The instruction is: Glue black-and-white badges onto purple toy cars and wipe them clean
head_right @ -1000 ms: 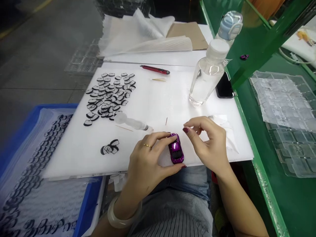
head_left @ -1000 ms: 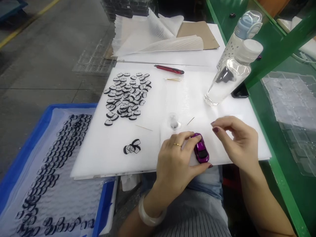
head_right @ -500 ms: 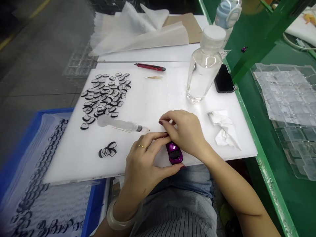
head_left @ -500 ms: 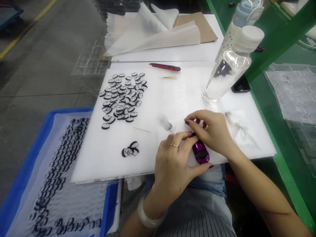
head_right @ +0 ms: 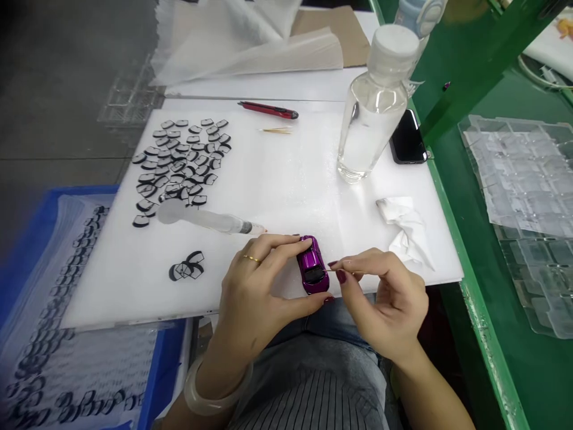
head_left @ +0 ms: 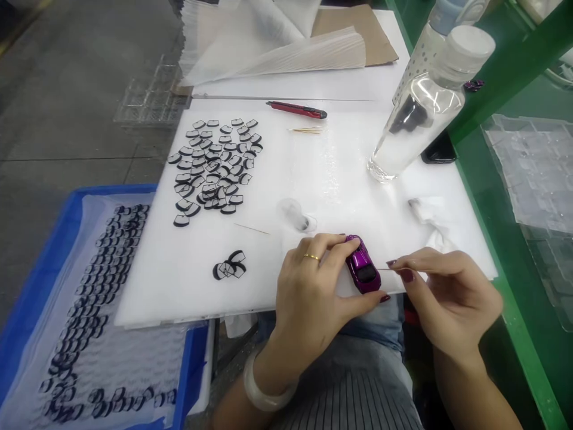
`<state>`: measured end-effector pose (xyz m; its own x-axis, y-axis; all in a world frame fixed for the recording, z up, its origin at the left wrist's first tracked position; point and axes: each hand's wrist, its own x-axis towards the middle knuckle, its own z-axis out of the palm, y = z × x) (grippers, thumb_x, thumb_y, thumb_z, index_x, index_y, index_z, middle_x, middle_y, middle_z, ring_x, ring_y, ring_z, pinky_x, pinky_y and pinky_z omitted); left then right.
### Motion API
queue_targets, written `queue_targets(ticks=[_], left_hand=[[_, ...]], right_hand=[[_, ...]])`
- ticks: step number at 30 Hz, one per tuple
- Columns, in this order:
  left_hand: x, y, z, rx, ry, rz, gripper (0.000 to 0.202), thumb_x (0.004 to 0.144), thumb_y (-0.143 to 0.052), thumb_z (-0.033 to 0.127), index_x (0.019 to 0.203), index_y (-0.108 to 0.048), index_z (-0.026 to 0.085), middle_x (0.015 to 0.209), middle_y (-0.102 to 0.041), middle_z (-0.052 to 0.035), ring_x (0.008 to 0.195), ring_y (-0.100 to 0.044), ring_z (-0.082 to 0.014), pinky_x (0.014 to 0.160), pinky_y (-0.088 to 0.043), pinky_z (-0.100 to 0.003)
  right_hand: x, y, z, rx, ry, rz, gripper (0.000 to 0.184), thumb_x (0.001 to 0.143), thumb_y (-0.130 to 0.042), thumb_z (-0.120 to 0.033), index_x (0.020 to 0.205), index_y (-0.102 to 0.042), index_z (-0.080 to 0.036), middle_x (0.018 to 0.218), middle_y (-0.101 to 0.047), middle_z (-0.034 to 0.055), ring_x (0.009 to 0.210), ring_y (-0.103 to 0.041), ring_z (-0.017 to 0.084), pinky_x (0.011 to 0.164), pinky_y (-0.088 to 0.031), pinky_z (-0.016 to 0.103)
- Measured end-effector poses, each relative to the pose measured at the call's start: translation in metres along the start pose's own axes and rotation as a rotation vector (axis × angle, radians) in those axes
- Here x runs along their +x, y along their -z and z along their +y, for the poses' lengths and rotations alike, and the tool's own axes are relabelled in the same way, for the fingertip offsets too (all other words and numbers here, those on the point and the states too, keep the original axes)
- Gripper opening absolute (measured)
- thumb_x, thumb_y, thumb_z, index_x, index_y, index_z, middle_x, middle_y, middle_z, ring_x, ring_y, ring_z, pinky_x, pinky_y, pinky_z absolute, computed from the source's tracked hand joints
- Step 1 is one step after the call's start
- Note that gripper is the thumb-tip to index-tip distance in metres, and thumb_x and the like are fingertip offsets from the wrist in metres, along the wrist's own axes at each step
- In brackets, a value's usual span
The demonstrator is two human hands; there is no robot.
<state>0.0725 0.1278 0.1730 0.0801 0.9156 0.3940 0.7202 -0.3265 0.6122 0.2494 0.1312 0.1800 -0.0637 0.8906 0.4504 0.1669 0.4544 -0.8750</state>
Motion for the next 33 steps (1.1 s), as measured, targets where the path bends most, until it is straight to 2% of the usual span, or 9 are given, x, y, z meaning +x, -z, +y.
queue_targets(ticks=[4,7,9,17,19,21,26,30,33], left_hand=[[-0.001,-0.001,0.001,-0.004,0.0,0.003,0.061,0.063,-0.09,0.044,0.112,-0.068,0.015,0.107,-0.069,-0.0074,0.099,-0.066,-0.0272,0.08,-0.053,-0.042],[-0.001,-0.001,0.0,0.0,-0.008,0.004,0.062,0.064,-0.09,0.045,0.113,-0.067,0.014,0.107,-0.069,-0.0077,0.098,-0.066,-0.0268,0.081,-0.053,-0.042],[-0.001,-0.001,-0.001,0.011,-0.016,0.006,0.063,0.064,-0.09,0.044,0.113,-0.067,0.014,0.108,-0.068,-0.0078,0.098,-0.066,-0.027,0.081,-0.053,-0.043],[-0.004,-0.001,-0.003,0.095,-0.062,0.015,0.06,0.055,-0.095,0.037,0.104,-0.066,0.016,0.1,-0.067,-0.0064,0.09,-0.065,-0.0274,0.074,-0.054,-0.042],[-0.005,-0.001,-0.004,0.109,-0.083,0.02,0.064,0.054,-0.096,0.034,0.108,-0.065,0.017,0.102,-0.067,-0.0065,0.09,-0.065,-0.0273,0.074,-0.054,-0.042],[-0.005,-0.001,-0.004,0.116,-0.11,0.011,0.072,0.055,-0.095,0.03,0.117,-0.062,0.017,0.11,-0.067,-0.0072,0.095,-0.065,-0.0275,0.077,-0.055,-0.041],[-0.007,-0.001,-0.002,0.16,-0.128,-0.013,0.077,0.062,-0.092,0.025,0.13,-0.056,0.017,0.123,-0.064,-0.0103,0.099,-0.064,-0.0282,0.08,-0.057,-0.043],[-0.007,-0.002,-0.004,0.146,-0.124,-0.017,0.091,0.057,-0.096,0.034,0.135,-0.053,0.016,0.128,-0.061,-0.0139,0.1,-0.064,-0.0302,0.082,-0.059,-0.046],[-0.008,0.001,-0.005,0.021,-0.147,0.066,0.069,0.071,-0.087,0.033,0.13,-0.057,0.016,0.122,-0.063,-0.0128,0.105,-0.063,-0.0286,0.085,-0.059,-0.042]], right_hand=[[0.002,-0.007,0.003,-0.054,0.012,0.039,0.036,0.078,-0.068,0.006,0.103,-0.071,-0.019,0.09,-0.074,0.0028,0.084,-0.071,0.02,0.07,-0.059,0.035],[0.018,-0.007,-0.003,-0.057,0.133,0.298,0.03,0.078,-0.069,0.004,0.097,-0.073,-0.019,0.086,-0.072,0.0018,0.077,-0.071,0.019,0.068,-0.06,0.035],[0.036,-0.008,-0.007,-0.05,0.194,0.367,0.025,0.079,-0.071,0.001,0.093,-0.073,-0.02,0.083,-0.071,0.0009,0.075,-0.071,0.018,0.067,-0.06,0.035],[0.102,-0.05,0.01,-0.284,-0.031,-0.517,0.015,0.076,-0.061,-0.003,0.073,-0.061,-0.018,0.066,-0.066,-0.0041,0.062,-0.06,0.011,0.057,-0.042,0.024],[0.105,-0.04,0.014,-0.304,-0.118,-0.599,0.008,0.08,-0.064,-0.012,0.085,-0.065,-0.019,0.079,-0.071,-0.0018,0.071,-0.064,0.014,0.062,-0.045,0.025],[0.105,-0.012,0.019,-0.304,-0.166,-0.556,0.015,0.086,-0.065,-0.029,0.099,-0.067,-0.021,0.098,-0.074,0.002,0.085,-0.067,0.017,0.069,-0.049,0.028],[0.105,0.066,0.047,-0.704,-0.321,-0.153,0.027,0.091,-0.049,-0.037,0.089,-0.07,-0.02,0.094,-0.075,0.0073,0.086,-0.068,0.023,0.077,-0.051,0.037],[0.1,0.077,0.07,-0.803,-0.296,-0.209,0.02,0.081,-0.058,-0.035,0.082,-0.07,-0.02,0.094,-0.073,0.0105,0.084,-0.064,0.029,0.075,-0.047,0.042],[0.095,0.074,0.065,-0.791,-0.246,-0.235,0.019,0.081,-0.056,-0.035,0.071,-0.063,-0.02,0.088,-0.068,0.0115,0.086,-0.06,0.029,0.072,-0.046,0.04]])
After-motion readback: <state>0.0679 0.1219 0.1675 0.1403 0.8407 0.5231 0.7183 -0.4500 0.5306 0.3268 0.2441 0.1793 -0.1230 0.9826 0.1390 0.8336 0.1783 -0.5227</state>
